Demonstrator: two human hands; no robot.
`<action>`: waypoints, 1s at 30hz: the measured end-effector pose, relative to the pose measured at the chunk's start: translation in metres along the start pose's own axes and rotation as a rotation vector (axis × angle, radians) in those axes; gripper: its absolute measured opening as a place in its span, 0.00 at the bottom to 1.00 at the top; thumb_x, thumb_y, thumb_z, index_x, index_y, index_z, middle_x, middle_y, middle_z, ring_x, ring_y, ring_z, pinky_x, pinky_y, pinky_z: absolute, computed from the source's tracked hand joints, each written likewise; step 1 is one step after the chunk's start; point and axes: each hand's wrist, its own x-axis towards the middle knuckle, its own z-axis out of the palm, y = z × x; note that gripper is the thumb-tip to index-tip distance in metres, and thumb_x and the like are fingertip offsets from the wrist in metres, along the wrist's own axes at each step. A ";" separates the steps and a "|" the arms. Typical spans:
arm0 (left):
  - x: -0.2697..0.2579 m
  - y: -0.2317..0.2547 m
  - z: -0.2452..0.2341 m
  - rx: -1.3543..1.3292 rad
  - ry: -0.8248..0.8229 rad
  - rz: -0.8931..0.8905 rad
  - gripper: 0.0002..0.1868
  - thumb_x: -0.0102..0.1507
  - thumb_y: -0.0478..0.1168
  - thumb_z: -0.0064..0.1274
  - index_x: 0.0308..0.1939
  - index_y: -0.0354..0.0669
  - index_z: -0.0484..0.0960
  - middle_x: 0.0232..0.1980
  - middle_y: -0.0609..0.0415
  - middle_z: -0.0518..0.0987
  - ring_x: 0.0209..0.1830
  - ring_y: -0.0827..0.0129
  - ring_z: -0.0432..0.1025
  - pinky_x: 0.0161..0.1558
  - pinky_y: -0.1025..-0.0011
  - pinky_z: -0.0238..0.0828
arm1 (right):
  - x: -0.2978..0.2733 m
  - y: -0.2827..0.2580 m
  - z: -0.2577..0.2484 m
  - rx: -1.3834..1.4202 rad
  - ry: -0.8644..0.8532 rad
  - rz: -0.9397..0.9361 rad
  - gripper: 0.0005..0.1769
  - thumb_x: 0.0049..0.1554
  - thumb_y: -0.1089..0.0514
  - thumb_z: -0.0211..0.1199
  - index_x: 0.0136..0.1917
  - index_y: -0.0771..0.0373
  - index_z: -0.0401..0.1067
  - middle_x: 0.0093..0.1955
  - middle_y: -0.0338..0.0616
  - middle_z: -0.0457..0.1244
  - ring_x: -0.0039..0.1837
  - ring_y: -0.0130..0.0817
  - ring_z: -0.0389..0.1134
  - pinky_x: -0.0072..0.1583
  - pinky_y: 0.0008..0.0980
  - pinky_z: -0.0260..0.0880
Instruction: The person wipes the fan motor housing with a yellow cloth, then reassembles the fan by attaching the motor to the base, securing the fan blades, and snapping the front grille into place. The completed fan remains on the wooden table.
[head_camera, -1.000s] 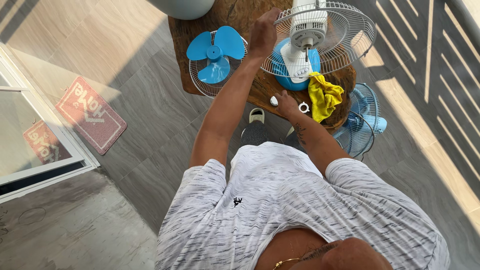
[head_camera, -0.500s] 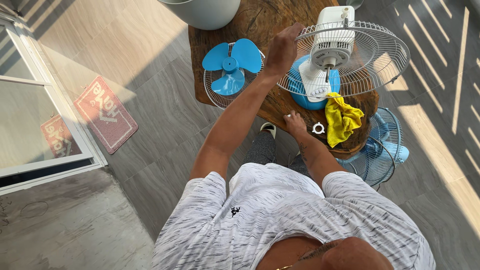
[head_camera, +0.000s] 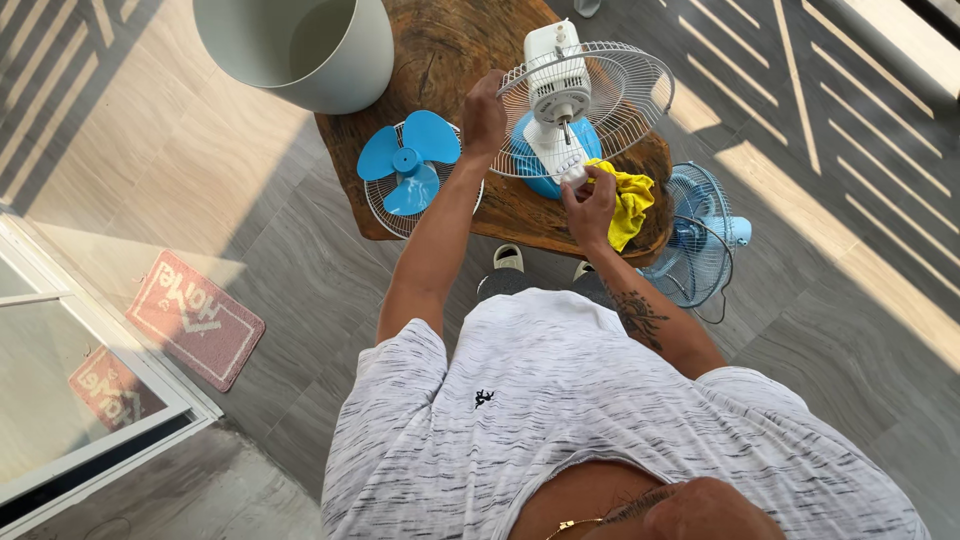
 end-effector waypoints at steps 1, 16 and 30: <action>-0.002 0.000 -0.002 0.004 0.010 0.009 0.10 0.64 0.26 0.50 0.47 0.39 0.79 0.43 0.43 0.84 0.45 0.46 0.79 0.42 0.51 0.76 | 0.005 -0.007 -0.001 -0.023 0.022 -0.019 0.25 0.55 0.59 0.74 0.61 0.67 0.66 0.57 0.50 0.60 0.52 0.40 0.72 0.53 0.33 0.77; 0.005 0.005 -0.010 0.057 -0.078 -0.030 0.11 0.64 0.26 0.48 0.48 0.38 0.79 0.44 0.41 0.83 0.45 0.44 0.78 0.42 0.49 0.75 | -0.020 0.096 0.040 -0.767 -0.697 0.357 0.26 0.53 0.55 0.72 0.62 0.61 0.70 0.63 0.60 0.60 0.59 0.58 0.68 0.58 0.51 0.72; -0.001 -0.004 -0.003 0.073 -0.043 -0.005 0.11 0.66 0.27 0.52 0.52 0.39 0.78 0.43 0.46 0.85 0.44 0.53 0.82 0.41 0.58 0.82 | -0.037 0.165 0.055 -0.837 -0.620 0.105 0.30 0.53 0.42 0.73 0.63 0.58 0.71 0.61 0.52 0.60 0.66 0.50 0.61 0.62 0.50 0.64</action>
